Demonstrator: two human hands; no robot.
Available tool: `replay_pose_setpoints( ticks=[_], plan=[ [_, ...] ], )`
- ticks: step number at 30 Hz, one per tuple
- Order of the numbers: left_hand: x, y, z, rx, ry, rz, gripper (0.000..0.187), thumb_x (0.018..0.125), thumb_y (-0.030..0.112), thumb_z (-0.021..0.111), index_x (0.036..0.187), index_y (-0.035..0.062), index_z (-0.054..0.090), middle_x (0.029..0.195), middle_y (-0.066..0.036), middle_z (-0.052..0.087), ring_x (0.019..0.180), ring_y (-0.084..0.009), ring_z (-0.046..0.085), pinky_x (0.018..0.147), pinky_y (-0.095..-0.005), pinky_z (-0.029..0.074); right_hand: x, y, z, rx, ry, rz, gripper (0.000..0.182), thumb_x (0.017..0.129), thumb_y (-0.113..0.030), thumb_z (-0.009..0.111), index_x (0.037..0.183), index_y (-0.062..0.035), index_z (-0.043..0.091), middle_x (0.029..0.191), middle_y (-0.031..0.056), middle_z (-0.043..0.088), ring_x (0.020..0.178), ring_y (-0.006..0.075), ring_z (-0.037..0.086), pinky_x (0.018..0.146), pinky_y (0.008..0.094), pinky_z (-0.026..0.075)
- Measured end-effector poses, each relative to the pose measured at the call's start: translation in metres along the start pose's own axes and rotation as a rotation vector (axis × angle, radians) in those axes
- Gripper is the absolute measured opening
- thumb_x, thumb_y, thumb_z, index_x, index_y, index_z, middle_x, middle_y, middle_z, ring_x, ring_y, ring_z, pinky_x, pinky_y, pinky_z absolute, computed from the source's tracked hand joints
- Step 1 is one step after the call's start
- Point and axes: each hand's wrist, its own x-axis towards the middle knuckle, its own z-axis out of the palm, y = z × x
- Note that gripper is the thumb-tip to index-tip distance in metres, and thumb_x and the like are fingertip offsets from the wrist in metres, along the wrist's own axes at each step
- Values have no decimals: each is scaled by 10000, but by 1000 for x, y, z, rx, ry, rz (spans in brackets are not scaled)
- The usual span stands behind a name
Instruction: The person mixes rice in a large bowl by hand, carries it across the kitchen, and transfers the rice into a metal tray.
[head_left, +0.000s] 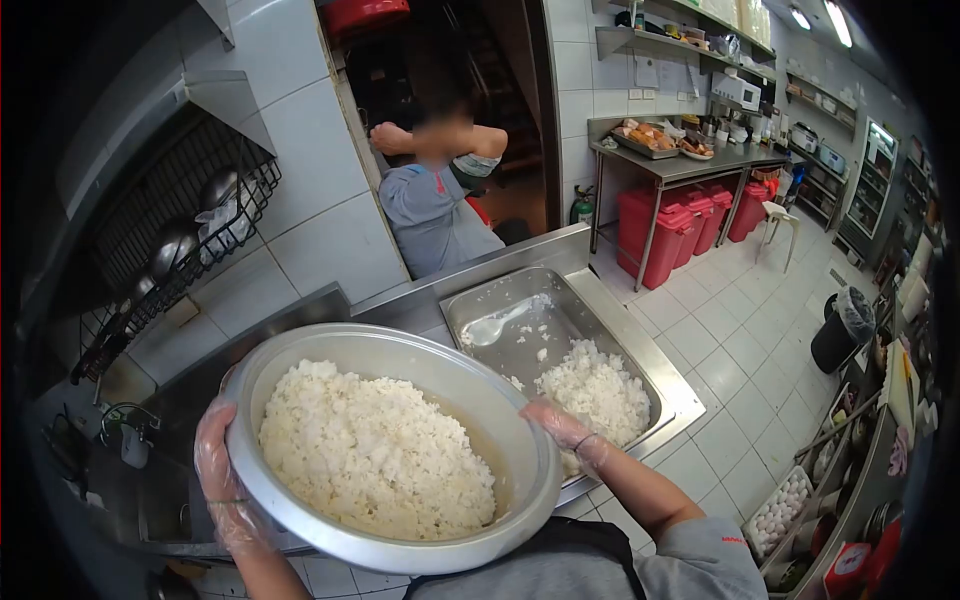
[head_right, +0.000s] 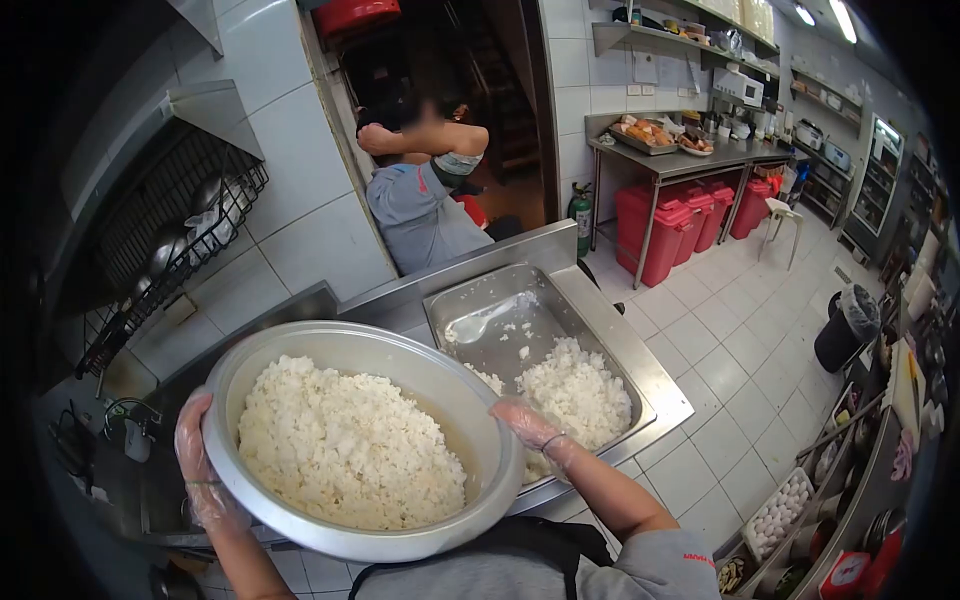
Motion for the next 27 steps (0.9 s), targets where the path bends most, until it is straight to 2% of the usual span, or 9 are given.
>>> replay_pose_setpoints(
  ticks=[4, 10, 11, 15, 17, 19, 21, 24, 27],
  plan=[
    [0, 39, 77, -15, -118, -19, 375, 782, 123, 599, 1095, -81, 570, 1011, -121, 623, 950, -181, 579, 874, -281, 434, -7, -11, 8, 354, 33, 296, 428, 922, -400, 431, 983, -11, 598, 970, 231, 591, 898, 369, 577, 792, 428, 457],
    [11, 59, 134, 170, -113, -29, 510, 771, 172, 631, 1190, -88, 501, 866, -90, 618, 592, -83, 541, 510, -200, 409, 40, -46, -39, -219, -576, 398, 649, 879, -557, 378, 976, 46, 598, 914, 301, 590, 923, 419, 571, 857, 452, 416],
    [12, 60, 136, 212, -82, -31, 527, 771, 183, 635, 1200, -88, 491, 840, -83, 611, 536, -70, 510, 456, -192, 374, 54, -58, -52, -326, -624, 353, 567, 904, -486, 390, 1004, 32, 598, 966, 259, 606, 928, 388, 583, 852, 463, 424],
    [16, 61, 150, 277, -11, -25, 563, 773, 211, 647, 1214, -91, 471, 760, -60, 590, 387, -42, 402, 331, -184, 256, 123, -148, -74, -117, -81, -443, 332, 910, -316, 487, 1100, -69, 600, 1165, 125, 585, 1093, 283, 542, 918, 412, 424],
    [22, 53, 152, 270, 41, 34, 559, 769, 213, 652, 1203, -94, 478, 734, -54, 588, 368, -44, 391, 324, -189, 251, 167, -206, -73, -64, 78, -929, 283, 876, -287, 536, 1025, -65, 627, 1107, 135, 597, 1038, 293, 555, 877, 414, 444],
    [20, 55, 157, 278, 22, 45, 556, 767, 211, 656, 1196, -96, 480, 743, -63, 594, 369, -45, 398, 322, -191, 252, 195, -263, -83, -224, -272, -1007, 218, 836, -241, 571, 946, -67, 643, 1059, 124, 601, 998, 284, 546, 885, 425, 430],
    [15, 64, 162, 300, -59, 10, 552, 769, 204, 655, 1195, -98, 477, 790, -85, 606, 405, -49, 433, 340, -190, 277, 234, -242, -30, -252, -145, -1312, 244, 837, -245, 512, 861, -51, 658, 944, 138, 634, 943, 267, 571, 887, 390, 430],
    [17, 69, 167, 316, -150, -17, 536, 778, 180, 644, 1198, -103, 468, 882, -115, 618, 516, -65, 524, 411, -189, 373, 256, -243, -13, 255, -217, -1236, 278, 822, -315, 541, 933, -92, 665, 947, 131, 629, 952, 269, 564, 900, 399, 419],
    [0, 75, 197, 167, -62, -2, 528, 783, 150, 632, 1208, -108, 454, 939, -127, 619, 679, -106, 590, 573, -213, 471, 247, -246, -16, -34, -254, -1175, 323, 795, -369, 567, 994, -129, 652, 1045, 115, 582, 1035, 274, 503, 910, 439, 399]
  ],
)
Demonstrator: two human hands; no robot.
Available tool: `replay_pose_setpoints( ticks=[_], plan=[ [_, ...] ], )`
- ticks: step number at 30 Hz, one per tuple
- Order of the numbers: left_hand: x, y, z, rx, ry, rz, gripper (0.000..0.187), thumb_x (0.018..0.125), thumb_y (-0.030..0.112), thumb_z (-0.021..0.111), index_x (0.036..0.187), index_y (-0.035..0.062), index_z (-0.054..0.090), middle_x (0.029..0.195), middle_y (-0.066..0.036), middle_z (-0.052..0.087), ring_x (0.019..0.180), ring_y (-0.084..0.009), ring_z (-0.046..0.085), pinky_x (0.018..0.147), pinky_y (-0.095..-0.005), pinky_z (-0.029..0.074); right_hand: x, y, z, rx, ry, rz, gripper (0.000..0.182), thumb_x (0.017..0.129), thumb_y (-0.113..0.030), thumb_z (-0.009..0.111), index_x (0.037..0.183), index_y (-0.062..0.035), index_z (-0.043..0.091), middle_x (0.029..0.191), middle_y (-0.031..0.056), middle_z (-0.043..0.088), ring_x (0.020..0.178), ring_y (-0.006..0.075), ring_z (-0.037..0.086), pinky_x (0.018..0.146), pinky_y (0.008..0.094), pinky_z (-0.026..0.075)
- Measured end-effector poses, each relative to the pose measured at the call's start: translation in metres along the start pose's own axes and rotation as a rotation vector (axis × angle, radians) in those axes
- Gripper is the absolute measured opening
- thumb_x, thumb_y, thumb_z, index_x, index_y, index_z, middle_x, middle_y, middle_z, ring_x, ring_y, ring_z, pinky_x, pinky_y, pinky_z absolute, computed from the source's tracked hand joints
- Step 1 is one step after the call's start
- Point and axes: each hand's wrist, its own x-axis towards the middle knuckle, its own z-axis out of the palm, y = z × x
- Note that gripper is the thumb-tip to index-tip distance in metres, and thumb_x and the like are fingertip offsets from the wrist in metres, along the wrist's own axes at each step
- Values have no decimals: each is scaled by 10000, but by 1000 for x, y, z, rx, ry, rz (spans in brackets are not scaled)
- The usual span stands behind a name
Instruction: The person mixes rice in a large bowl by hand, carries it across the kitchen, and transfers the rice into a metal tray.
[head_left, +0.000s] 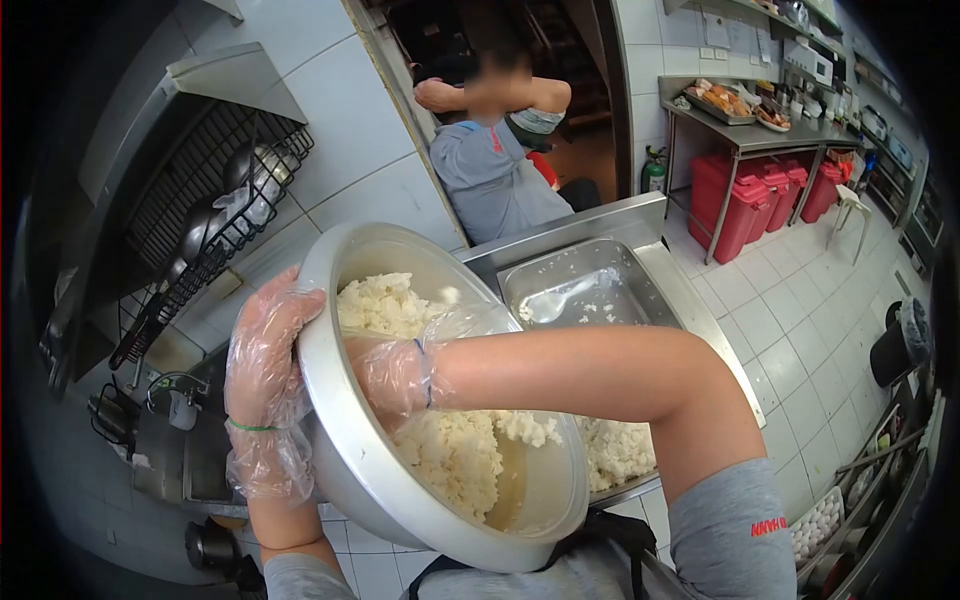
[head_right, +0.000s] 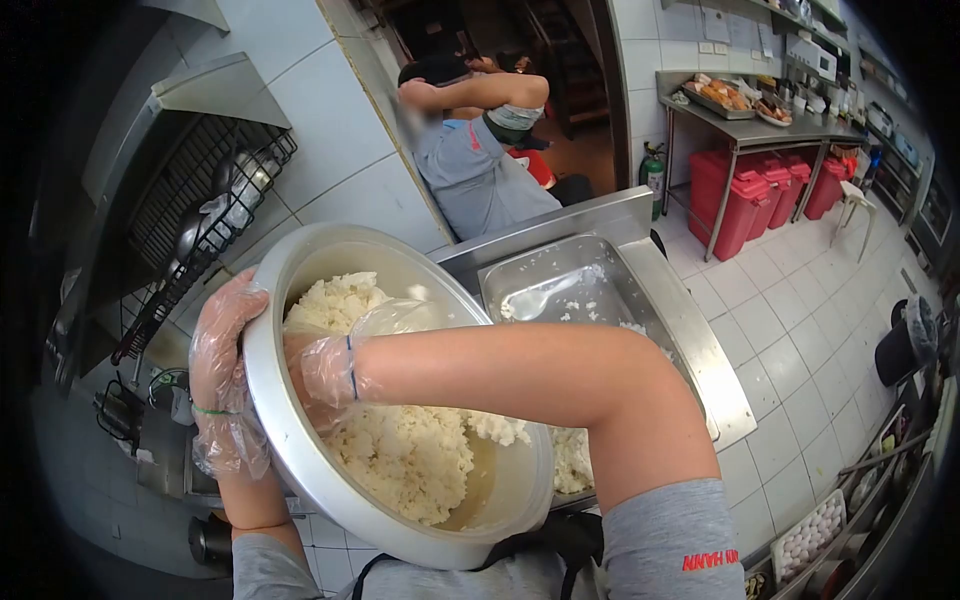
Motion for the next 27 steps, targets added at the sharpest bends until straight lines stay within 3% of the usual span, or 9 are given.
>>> replay_pose_setpoints(
  ticks=[4, 6, 7, 9, 12, 15, 21, 24, 27],
  plan=[
    [3, 7, 2, -1, -274, -2, 499, 790, 101, 603, 1212, -114, 445, 951, -129, 621, 769, -147, 611, 705, -246, 497, -6, -40, -22, -317, -352, 166, 411, 760, -441, 603, 1075, -178, 635, 1175, 94, 520, 1146, 280, 421, 923, 493, 372],
    [6, 11, 7, -35, -445, -1, 488, 791, 81, 590, 1212, -117, 441, 965, -136, 621, 775, -151, 617, 717, -250, 503, -21, -57, -32, -345, -431, 230, 463, 743, -477, 620, 1115, -202, 626, 1240, 83, 489, 1201, 283, 381, 929, 520, 359],
    [7, 10, 7, -31, -430, -10, 481, 792, 76, 584, 1210, -116, 443, 969, -137, 621, 782, -152, 619, 725, -252, 505, -32, -65, -35, -323, -435, 270, 490, 734, -495, 629, 1136, -214, 622, 1273, 77, 473, 1229, 285, 360, 932, 534, 352],
    [7, 8, 4, -28, -386, -21, 466, 794, 65, 572, 1206, -115, 447, 977, -140, 620, 796, -154, 623, 742, -256, 509, -62, -72, -31, -182, -355, 371, 604, 651, -548, 673, 1170, -252, 585, 1329, 79, 392, 1291, 341, 248, 921, 613, 314],
    [7, 4, 7, -105, -422, -11, 464, 790, 58, 564, 1203, -117, 446, 989, -149, 616, 808, -158, 626, 754, -259, 511, -108, -84, -23, -229, -28, 441, 659, 615, -516, 711, 1181, -216, 558, 1344, 129, 348, 1301, 383, 240, 947, 610, 318],
    [6, 8, 10, -91, -445, -22, 475, 785, 68, 570, 1202, -122, 443, 993, -156, 612, 811, -161, 627, 751, -258, 510, -148, -97, -25, -213, -38, 596, 667, 591, -506, 730, 1163, -205, 563, 1351, 134, 344, 1308, 391, 230, 992, 603, 289],
    [4, 7, 31, -132, -485, 5, 491, 772, 90, 590, 1188, -127, 445, 978, -159, 609, 805, -157, 628, 741, -252, 510, -273, -99, 19, -52, 262, 683, 764, 556, -339, 813, 1235, -188, 497, 1377, 165, 296, 1309, 427, 226, 1059, 533, 274],
    [1, 18, 46, -99, -553, -10, 492, 770, 90, 592, 1184, -130, 442, 971, -156, 609, 789, -153, 631, 722, -241, 513, -304, -115, 20, -69, 146, 858, 768, 564, -289, 815, 1251, -194, 485, 1374, 174, 299, 1305, 411, 250, 1063, 497, 291],
    [3, 21, 57, -87, -601, -22, 509, 768, 96, 596, 1185, -141, 425, 969, -156, 607, 776, -153, 636, 713, -232, 519, -324, -115, 9, 43, 55, 947, 764, 591, -131, 776, 1287, -163, 464, 1378, 175, 312, 1290, 409, 289, 1082, 447, 281]
  ],
)
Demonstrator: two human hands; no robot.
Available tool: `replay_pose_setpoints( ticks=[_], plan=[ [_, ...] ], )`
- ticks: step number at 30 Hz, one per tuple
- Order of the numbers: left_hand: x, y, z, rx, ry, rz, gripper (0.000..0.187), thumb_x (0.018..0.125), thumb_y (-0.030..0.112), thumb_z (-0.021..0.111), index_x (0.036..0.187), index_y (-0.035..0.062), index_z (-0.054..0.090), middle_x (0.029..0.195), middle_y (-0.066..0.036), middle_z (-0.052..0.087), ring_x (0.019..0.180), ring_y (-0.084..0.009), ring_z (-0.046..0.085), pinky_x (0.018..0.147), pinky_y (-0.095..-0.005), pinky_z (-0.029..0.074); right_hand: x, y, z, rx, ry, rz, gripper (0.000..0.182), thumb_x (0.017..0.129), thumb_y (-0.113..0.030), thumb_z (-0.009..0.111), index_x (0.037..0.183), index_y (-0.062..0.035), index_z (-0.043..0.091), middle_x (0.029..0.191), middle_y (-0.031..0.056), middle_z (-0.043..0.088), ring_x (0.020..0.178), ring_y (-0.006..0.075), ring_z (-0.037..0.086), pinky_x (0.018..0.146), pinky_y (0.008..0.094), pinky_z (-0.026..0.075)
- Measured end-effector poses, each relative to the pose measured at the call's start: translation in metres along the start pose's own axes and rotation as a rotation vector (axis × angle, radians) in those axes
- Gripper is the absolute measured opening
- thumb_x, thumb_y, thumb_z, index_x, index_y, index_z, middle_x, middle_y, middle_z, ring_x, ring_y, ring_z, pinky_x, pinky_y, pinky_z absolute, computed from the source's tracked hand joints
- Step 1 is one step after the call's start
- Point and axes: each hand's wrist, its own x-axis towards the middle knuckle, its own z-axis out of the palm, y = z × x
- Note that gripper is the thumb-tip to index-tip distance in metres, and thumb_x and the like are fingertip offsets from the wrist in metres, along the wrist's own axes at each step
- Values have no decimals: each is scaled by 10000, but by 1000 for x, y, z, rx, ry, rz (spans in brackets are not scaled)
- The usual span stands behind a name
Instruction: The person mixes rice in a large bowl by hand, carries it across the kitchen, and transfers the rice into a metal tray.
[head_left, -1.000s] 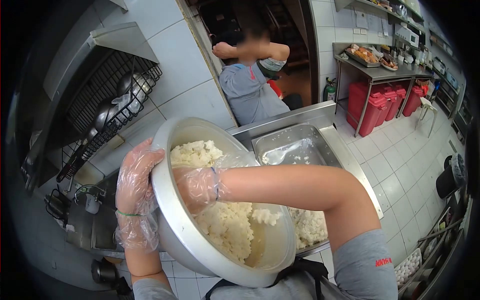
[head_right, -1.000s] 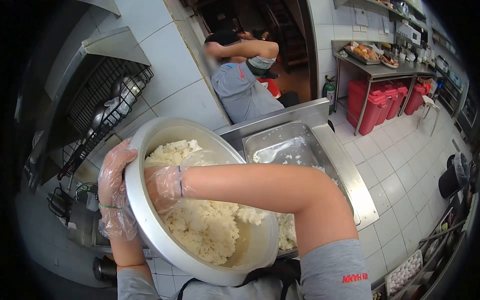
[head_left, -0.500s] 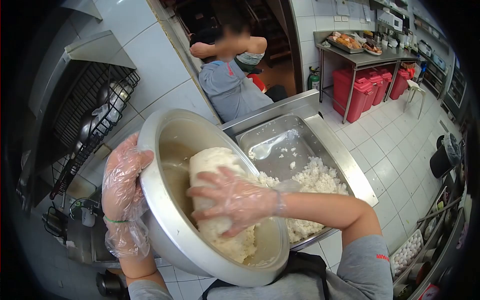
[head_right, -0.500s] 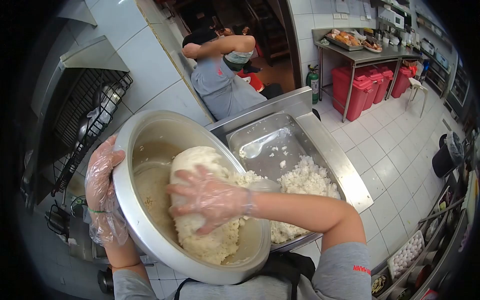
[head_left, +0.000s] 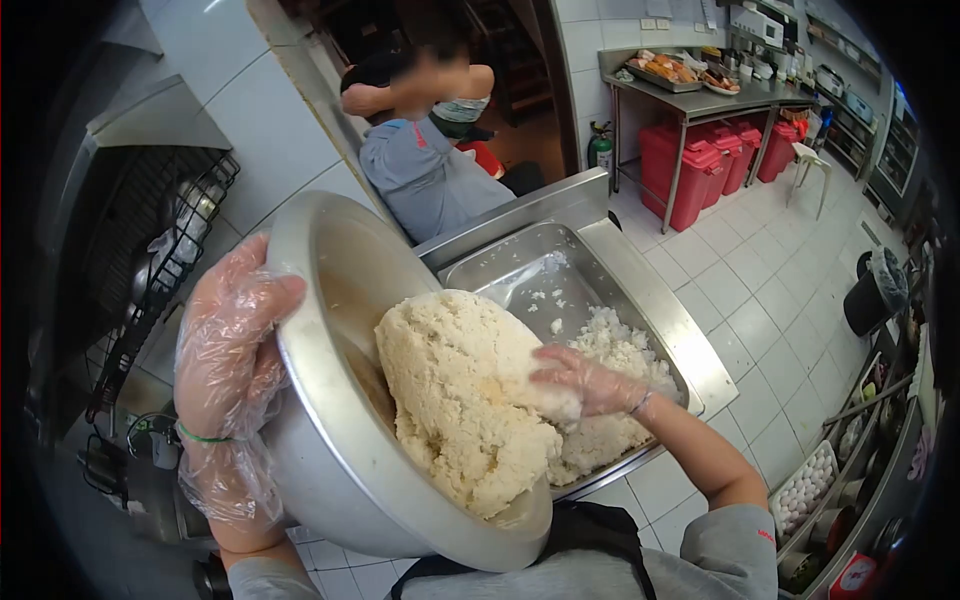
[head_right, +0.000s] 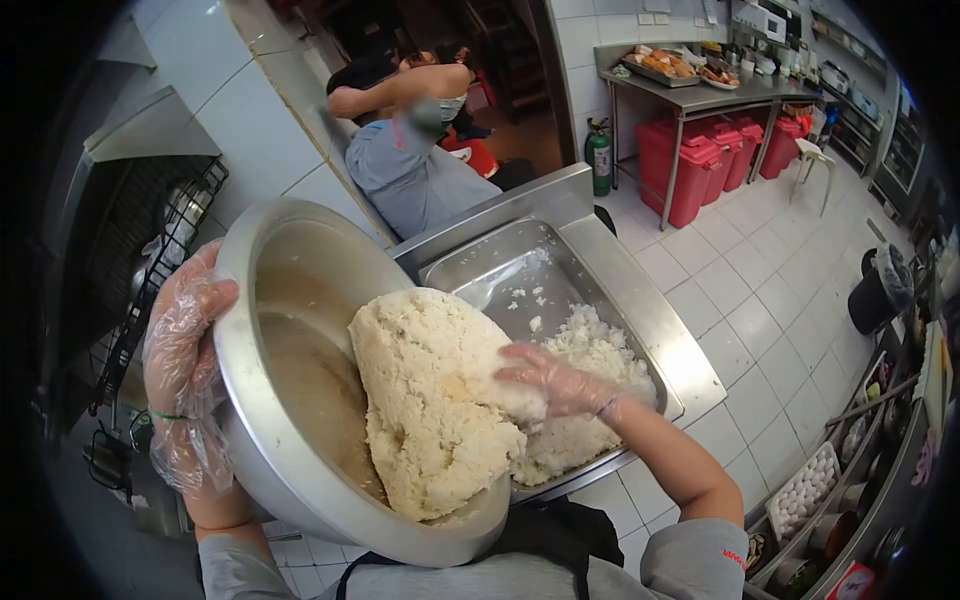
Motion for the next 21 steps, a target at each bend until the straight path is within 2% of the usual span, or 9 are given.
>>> replay_pose_setpoints(
  ticks=[3, 4, 5, 7, 8, 9, 11, 15, 21],
  plan=[
    [7, 0, 5, 23, -7, 4, 516, 765, 109, 592, 1180, -144, 419, 973, -165, 606, 793, -161, 638, 730, -239, 520, -6, -20, -27, -223, -203, 357, 661, 680, 40, 613, 1292, -155, 458, 1409, 175, 295, 1333, 382, 245, 1091, 439, 279],
    [7, -1, 10, 30, 27, 9, 502, 772, 125, 597, 1167, -135, 430, 901, -138, 611, 635, -105, 552, 582, -199, 447, -1, -30, -31, -306, -277, 496, 655, 689, 71, 580, 1292, -151, 459, 1412, 177, 296, 1340, 375, 237, 1092, 444, 278],
    [8, -1, 17, 34, 62, 14, 488, 780, 141, 602, 1155, -126, 441, 828, -111, 616, 477, -49, 465, 434, -160, 374, 6, -36, -27, -339, -228, 480, 643, 712, 105, 518, 1298, -154, 460, 1412, 182, 311, 1343, 359, 239, 1089, 451, 284],
    [10, -1, 20, 51, 77, 7, 496, 779, 161, 605, 1152, -124, 443, 817, -108, 614, 473, -49, 458, 429, -161, 369, 31, -74, -30, -356, -129, 161, 621, 719, 29, 589, 1299, -159, 467, 1402, 181, 330, 1339, 358, 249, 1084, 453, 290],
    [11, -1, 21, 60, 84, 2, 500, 779, 170, 607, 1151, -122, 444, 812, -106, 612, 472, -49, 455, 426, -162, 366, 48, -104, -38, -137, -186, 48, 585, 732, -55, 616, 1291, -160, 478, 1410, 174, 322, 1343, 354, 244, 1089, 464, 271],
    [12, 2, 15, 80, 50, -17, 510, 770, 153, 597, 1164, -129, 437, 888, -134, 608, 638, -109, 544, 580, -203, 443, 63, -126, -41, 82, -239, -65, 561, 745, -139, 643, 1284, -162, 489, 1419, 167, 314, 1346, 351, 239, 1093, 475, 252],
    [13, 3, 13, 115, 29, -21, 533, 759, 148, 595, 1181, -133, 431, 961, -164, 603, 806, -168, 631, 736, -246, 520, 66, -141, 4, -89, -229, -186, 554, 766, -324, 642, 1276, -160, 501, 1428, 160, 304, 1363, 348, 193, 1088, 532, 209],
    [13, 1, 20, 74, 45, 8, 550, 757, 152, 607, 1189, -136, 425, 954, -161, 602, 800, -166, 630, 738, -247, 520, 69, -117, 23, -267, -292, -58, 561, 801, -415, 602, 1311, -222, 471, 1469, 103, 259, 1394, 336, 70, 1076, 605, 130],
    [13, -6, 17, 82, 67, 33, 592, 734, 160, 646, 1196, -132, 419, 982, -159, 602, 825, -153, 630, 751, -241, 522, 47, -44, 18, -407, -155, 305, 537, 799, -407, 596, 1304, -266, 479, 1486, 37, 249, 1393, 343, 81, 1078, 583, 162]
  ],
)
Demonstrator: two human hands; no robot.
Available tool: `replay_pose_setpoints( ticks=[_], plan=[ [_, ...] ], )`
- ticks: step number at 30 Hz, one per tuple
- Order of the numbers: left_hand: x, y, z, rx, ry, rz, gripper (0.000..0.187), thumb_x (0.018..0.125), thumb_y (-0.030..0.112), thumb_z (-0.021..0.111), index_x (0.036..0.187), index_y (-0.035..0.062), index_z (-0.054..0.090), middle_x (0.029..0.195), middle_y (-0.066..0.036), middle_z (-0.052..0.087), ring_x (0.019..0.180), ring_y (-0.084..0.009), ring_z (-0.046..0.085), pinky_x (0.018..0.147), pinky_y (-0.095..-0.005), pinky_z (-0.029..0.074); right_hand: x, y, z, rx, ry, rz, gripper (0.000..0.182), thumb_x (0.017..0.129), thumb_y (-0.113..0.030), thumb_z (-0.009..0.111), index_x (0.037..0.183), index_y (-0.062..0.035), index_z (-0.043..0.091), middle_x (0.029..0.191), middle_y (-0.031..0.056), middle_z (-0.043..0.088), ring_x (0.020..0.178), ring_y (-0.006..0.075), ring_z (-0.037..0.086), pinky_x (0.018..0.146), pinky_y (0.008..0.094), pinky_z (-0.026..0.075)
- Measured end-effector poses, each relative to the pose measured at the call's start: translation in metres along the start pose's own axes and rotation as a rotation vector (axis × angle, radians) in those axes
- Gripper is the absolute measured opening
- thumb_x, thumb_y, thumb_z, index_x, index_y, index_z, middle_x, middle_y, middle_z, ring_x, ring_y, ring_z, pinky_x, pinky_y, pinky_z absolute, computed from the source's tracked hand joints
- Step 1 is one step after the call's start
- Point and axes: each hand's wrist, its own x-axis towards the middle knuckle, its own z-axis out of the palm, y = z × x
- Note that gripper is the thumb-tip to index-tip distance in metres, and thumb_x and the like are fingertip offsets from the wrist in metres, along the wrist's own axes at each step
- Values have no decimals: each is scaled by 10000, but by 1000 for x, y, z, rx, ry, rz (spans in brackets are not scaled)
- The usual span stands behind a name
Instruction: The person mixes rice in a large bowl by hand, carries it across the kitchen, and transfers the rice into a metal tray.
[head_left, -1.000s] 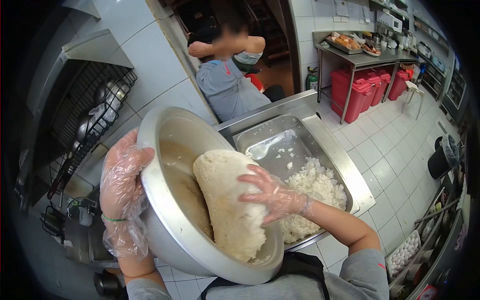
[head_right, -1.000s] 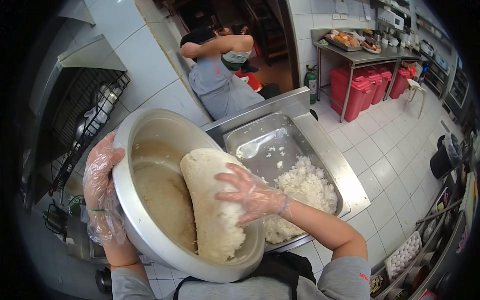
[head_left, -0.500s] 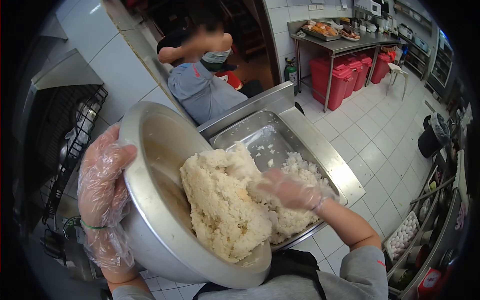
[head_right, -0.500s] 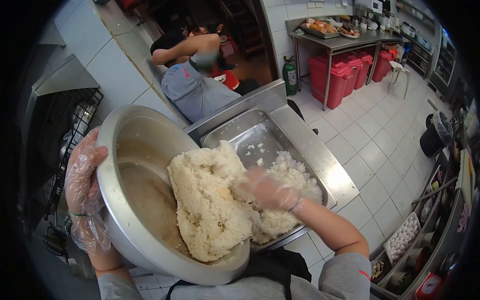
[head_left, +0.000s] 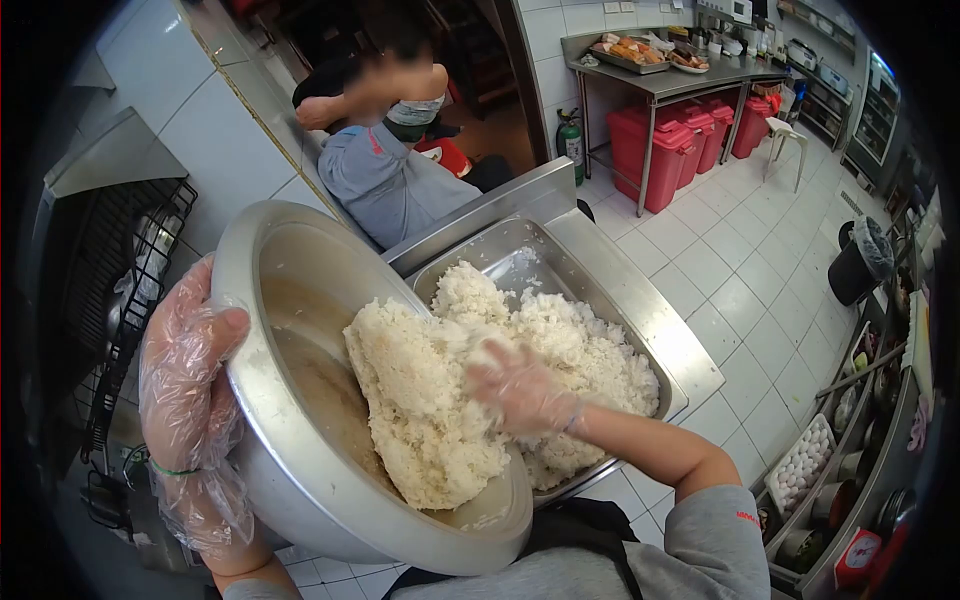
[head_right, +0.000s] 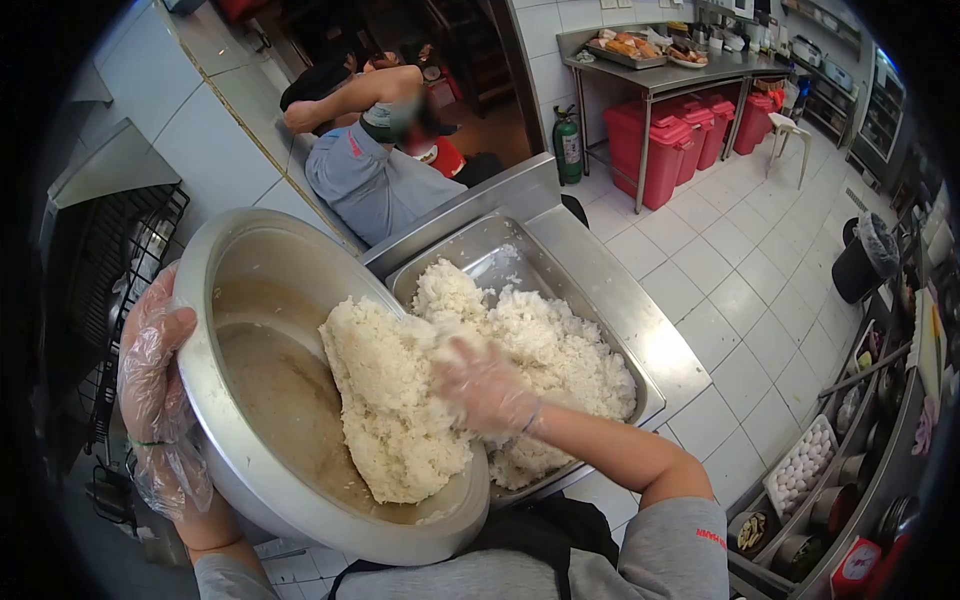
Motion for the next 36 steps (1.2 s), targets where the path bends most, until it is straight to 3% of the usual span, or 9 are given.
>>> replay_pose_setpoints(
  ticks=[8, 12, 15, 17, 20, 26, 29, 33, 36],
  plan=[
    [0, 1, -14, 15, -64, -33, 639, 721, 179, 692, 1202, -135, 413, 1070, -174, 577, 935, -186, 609, 853, -279, 490, -13, 97, 37, 92, 119, 287, 504, 770, -347, 641, 1253, -261, 523, 1385, 129, 383, 1209, 353, 446, 994, 463, 359],
    [-3, -7, -11, -17, -9, 70, 630, 741, 150, 642, 1246, -135, 397, 1050, -172, 585, 915, -181, 608, 830, -265, 480, 18, 102, -10, -56, -157, 585, 618, 731, -340, 694, 1297, -255, 461, 1366, 165, 389, 1182, 394, 446, 901, 479, 432],
    [0, -7, -15, 5, -47, 58, 651, 737, 164, 663, 1245, -138, 391, 1077, -178, 576, 947, -189, 601, 856, -274, 473, 44, 80, -11, -118, -55, 523, 619, 737, -339, 683, 1305, -266, 449, 1342, 154, 409, 1150, 392, 467, 880, 484, 443],
    [3, -6, -14, 0, -57, 30, 677, 729, 188, 699, 1233, -139, 387, 1098, -186, 567, 967, -200, 598, 882, -285, 470, 52, 53, -7, -111, -187, 443, 616, 749, -305, 659, 1320, -274, 430, 1334, 147, 408, 1117, 386, 495, 878, 485, 441],
    [2, -5, -12, -26, -70, 42, 663, 738, 182, 689, 1237, -136, 391, 1105, -180, 566, 968, -196, 597, 886, -284, 467, 79, 47, 55, -23, -60, 524, 564, 756, -217, 643, 1291, -246, 469, 1270, 144, 476, 1079, 390, 524, 885, 492, 434],
    [3, -4, -19, 60, -13, 24, 591, 750, 179, 649, 1222, -106, 437, 971, -110, 608, 697, -80, 594, 570, -172, 464, 35, 81, 62, 165, 184, 194, 331, 777, -172, 607, 1105, -125, 607, 1071, 157, 592, 990, 313, 595, 888, 391, 457],
    [3, -9, -10, -10, 84, 81, 581, 750, 172, 644, 1219, -103, 439, 954, -102, 611, 668, -69, 590, 534, -163, 459, 30, 95, 39, 436, 344, 273, 346, 784, -229, 632, 1095, -82, 600, 874, 172, 637, 864, 297, 627, 834, 376, 479],
    [8, -7, -27, 25, -28, 14, 589, 738, 157, 640, 1224, -106, 435, 1021, -133, 602, 840, -144, 617, 747, -239, 497, 34, 111, 17, 228, 315, 475, 402, 806, -351, 612, 1064, -43, 586, 805, 171, 656, 822, 339, 628, 780, 414, 499],
    [13, -7, -23, -29, -45, 20, 591, 726, 133, 631, 1228, -107, 431, 1060, -148, 593, 914, -171, 611, 828, -268, 484, 40, 111, 6, 28, -17, 375, 482, 804, -356, 594, 1156, -33, 526, 841, 191, 656, 874, 349, 621, 803, 412, 490]
  ],
)
